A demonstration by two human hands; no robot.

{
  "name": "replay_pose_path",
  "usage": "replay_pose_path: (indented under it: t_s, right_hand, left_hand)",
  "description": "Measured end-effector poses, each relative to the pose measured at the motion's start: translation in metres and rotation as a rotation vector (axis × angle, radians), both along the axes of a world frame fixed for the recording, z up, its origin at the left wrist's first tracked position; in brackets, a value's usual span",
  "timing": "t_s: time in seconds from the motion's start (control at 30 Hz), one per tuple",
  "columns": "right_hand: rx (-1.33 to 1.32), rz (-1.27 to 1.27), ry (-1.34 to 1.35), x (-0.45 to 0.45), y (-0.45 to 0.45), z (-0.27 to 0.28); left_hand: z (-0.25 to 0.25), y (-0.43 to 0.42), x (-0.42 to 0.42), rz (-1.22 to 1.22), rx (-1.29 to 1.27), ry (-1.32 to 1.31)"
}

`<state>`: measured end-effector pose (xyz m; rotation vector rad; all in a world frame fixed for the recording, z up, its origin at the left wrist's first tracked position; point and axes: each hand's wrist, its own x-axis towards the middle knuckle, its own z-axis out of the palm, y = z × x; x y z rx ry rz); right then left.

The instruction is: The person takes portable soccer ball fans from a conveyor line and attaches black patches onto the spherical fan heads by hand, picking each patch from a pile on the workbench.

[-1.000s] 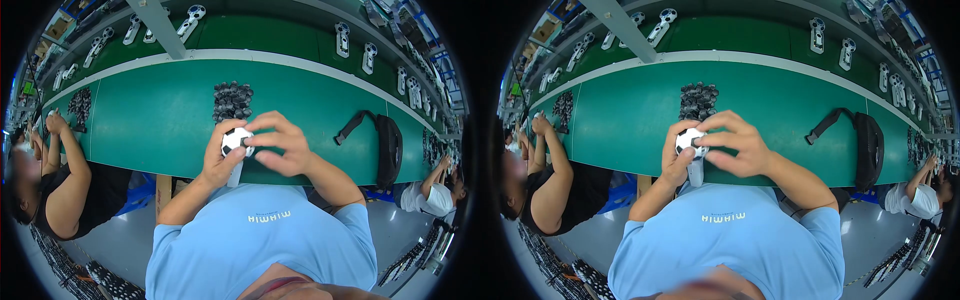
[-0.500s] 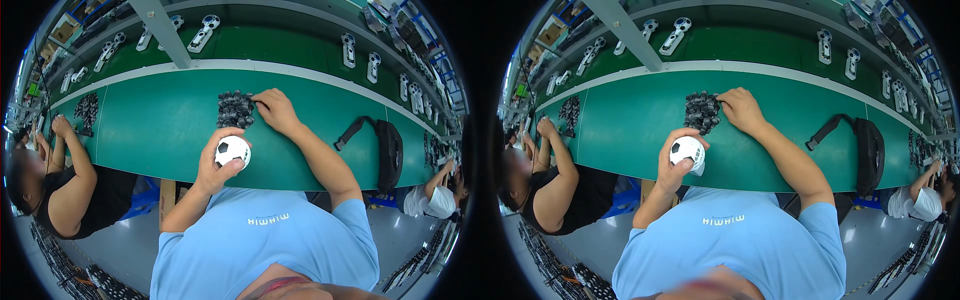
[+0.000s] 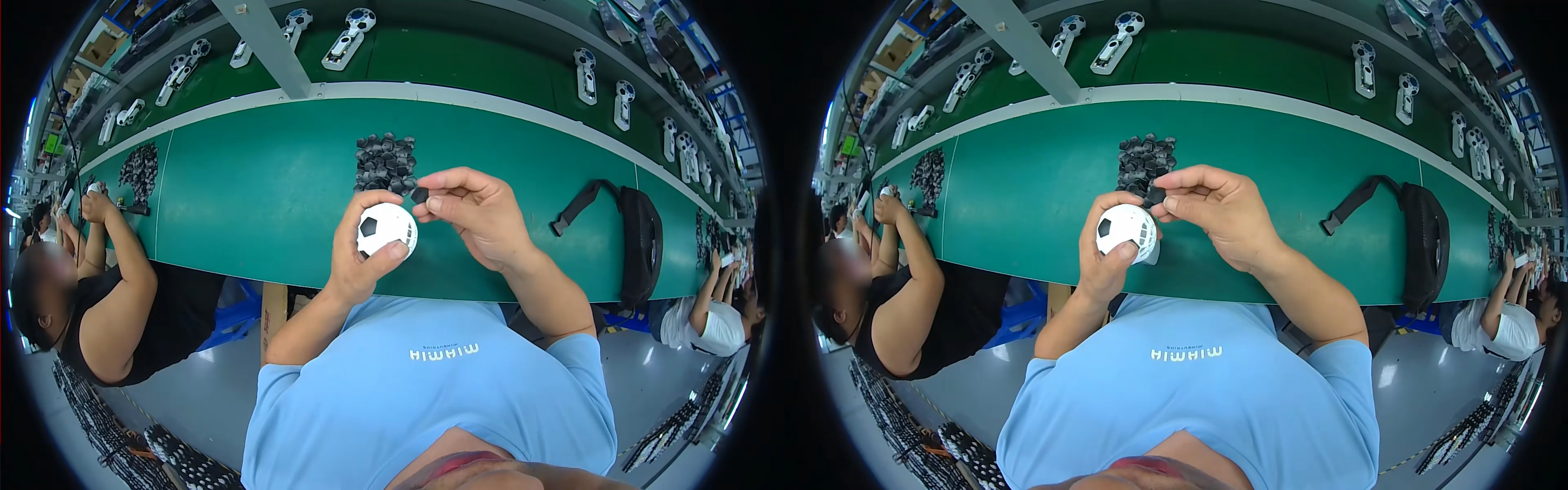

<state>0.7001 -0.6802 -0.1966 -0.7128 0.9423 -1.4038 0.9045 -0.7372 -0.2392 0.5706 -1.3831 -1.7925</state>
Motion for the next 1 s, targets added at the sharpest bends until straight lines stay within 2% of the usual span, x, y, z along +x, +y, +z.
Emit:
replay_pose_path:
  t_s: [0.17,0.27,0.4,0.57,0.7,0.8,0.93,1.0]
  right_hand:
    - [-0.165,-0.045,0.212,0.008,0.007,-0.002]
    - [-0.54,-0.133,0.773,0.009,0.007,-0.004]
    - [-0.705,-0.23,0.959,0.017,0.005,-0.005]
    - [-0.746,-0.179,0.939,0.015,0.007,-0.001]
    - [-0.794,-0.171,1.035,0.013,0.009,0.003]
    - [-0.81,-0.169,1.082,0.018,0.013,0.006]
    - [-0.833,-0.063,0.989,0.012,0.016,0.002]
    - [-0.822,-0.113,0.985,0.025,0.021,0.0]
  left_hand:
    - [-0.002,0.001,0.0,-0.033,-0.038,0.009]
    - [0.001,0.002,0.001,-0.031,-0.08,0.001]
    - [0.002,0.002,0.002,-0.031,-0.123,-0.013]
    - [0.001,0.001,0.002,-0.029,-0.157,-0.007]
    - [-0.004,0.003,0.003,-0.028,-0.253,-0.03]
    - [-0.006,0.007,0.006,-0.053,-0.209,-0.002]
    - [-0.005,0.01,0.008,-0.059,-0.21,0.011]
    - [-0.003,0.011,0.008,-0.05,-0.223,0.015]
